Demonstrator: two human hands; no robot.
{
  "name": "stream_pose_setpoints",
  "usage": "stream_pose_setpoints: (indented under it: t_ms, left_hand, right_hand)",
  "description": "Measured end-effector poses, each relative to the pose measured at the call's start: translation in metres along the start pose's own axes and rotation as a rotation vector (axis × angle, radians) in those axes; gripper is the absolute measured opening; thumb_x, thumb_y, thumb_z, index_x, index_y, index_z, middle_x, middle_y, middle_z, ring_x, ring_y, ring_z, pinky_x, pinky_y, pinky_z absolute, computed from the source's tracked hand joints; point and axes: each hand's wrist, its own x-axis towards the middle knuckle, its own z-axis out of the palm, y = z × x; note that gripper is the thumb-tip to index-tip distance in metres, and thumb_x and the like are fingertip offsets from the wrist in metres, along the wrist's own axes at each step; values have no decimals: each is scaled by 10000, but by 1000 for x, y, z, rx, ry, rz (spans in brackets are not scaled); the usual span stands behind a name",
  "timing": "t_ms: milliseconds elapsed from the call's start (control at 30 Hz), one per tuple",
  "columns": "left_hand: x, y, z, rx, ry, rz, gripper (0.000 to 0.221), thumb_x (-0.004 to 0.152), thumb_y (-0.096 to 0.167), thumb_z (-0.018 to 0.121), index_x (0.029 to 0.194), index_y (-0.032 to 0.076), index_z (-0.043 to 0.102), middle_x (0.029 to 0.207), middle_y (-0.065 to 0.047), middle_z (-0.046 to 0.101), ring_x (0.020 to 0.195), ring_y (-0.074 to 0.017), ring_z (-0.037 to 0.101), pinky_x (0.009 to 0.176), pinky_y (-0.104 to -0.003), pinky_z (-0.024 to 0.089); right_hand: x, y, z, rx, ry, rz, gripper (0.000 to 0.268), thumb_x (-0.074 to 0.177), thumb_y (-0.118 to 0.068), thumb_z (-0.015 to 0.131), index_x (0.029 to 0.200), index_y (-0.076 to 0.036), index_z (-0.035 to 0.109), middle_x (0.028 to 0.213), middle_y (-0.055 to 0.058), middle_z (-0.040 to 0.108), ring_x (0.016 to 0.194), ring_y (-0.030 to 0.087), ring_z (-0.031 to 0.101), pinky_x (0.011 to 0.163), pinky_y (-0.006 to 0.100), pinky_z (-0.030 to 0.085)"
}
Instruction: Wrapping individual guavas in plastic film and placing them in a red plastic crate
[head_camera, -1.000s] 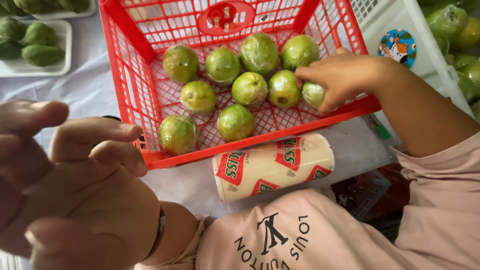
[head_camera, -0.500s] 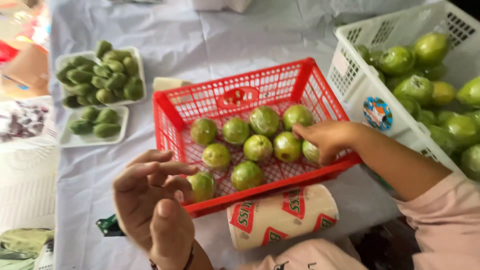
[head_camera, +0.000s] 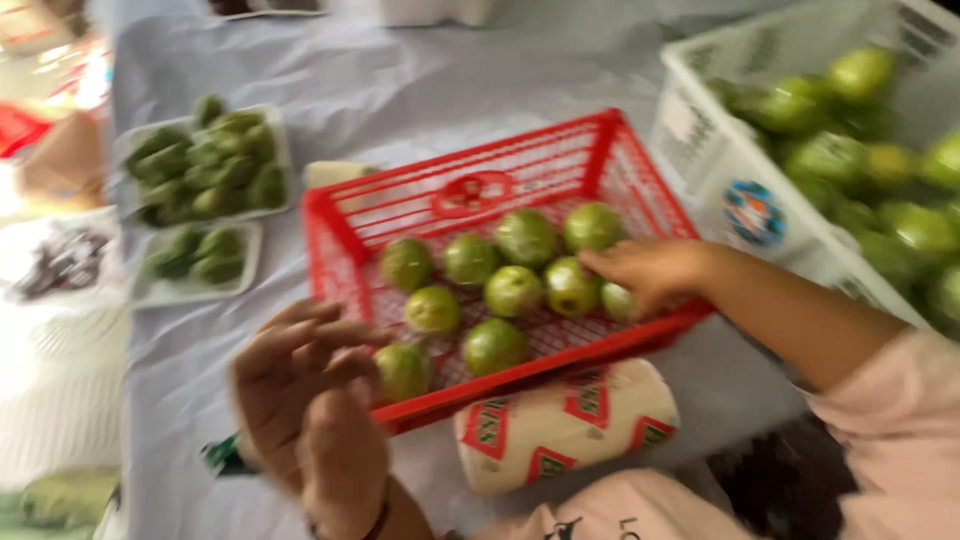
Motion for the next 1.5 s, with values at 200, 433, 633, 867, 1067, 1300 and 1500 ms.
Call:
stream_pose_setpoints:
  t_ms: [200,433,633,867,1067,1300,1500]
  left_hand:
    - [-2,-11,-11,-18,2,-23,523,929,315,737,1257,14,462,1285,-286,557,908,-348,733,604,-270,629]
    - [-1,-17,-5,143,-34,-59,505,960,418,696,1297,114,475,1296,-182,582,914,-269,717,530,-236,570]
    - [-9,-30,-6,118,-163,-129,488,951,346,694,1313,94,486,1355,-178,591,998,-285,758,621,-226,599]
    - [-8,-35,17,218,-146,-65,380,937,244,626,1213,13,504,1231,-236,596,862,-251,758,611,-171,518]
    - [-8,-31,33,116,-152,-207,355,935,185,654,1217,-12,569,1294,-195,633,943,-210,713,789,-239,557]
    - [1,-25,36,137,-284,-145,359,968,239,660,1249,32,575,1233,-97,627,933,-170,715,736,-229,544]
    - [-4,-47,49,-215,-364,-358,328,1015,179,629,1298,58,518,1188,-97,626,948,-141,664,854,-278,581]
  right_hand:
    - [-29,-49,-50,185,-84,135,1369,698,-330,932,1658,-173,-31,1680,213,167,1534,338,250,1224,368,262]
    - [-137,-6,-175,613,580,221,386,938,-168,698,1294,-189,552,1180,1,677,1093,149,630,943,365,511]
    - [-130,181,-136,5,487,817,753,856,-397,727,1486,-40,519,1376,281,619,1171,502,621,978,564,467]
    - [-81,239,-70,-346,340,932,882,665,-410,901,1455,-273,533,1474,123,581,1450,386,381,1099,703,265]
    - [-76,263,-57,-488,397,962,766,674,-450,860,1379,-287,609,1369,96,686,1404,317,490,1129,650,289]
    - [-110,185,-123,-611,516,1111,891,608,-793,776,1283,-213,722,1259,89,783,1188,272,743,868,397,627]
    - [-106,18,-213,-10,1478,-111,889,855,245,857,1544,244,295,1515,445,378,1428,542,407,1211,513,303]
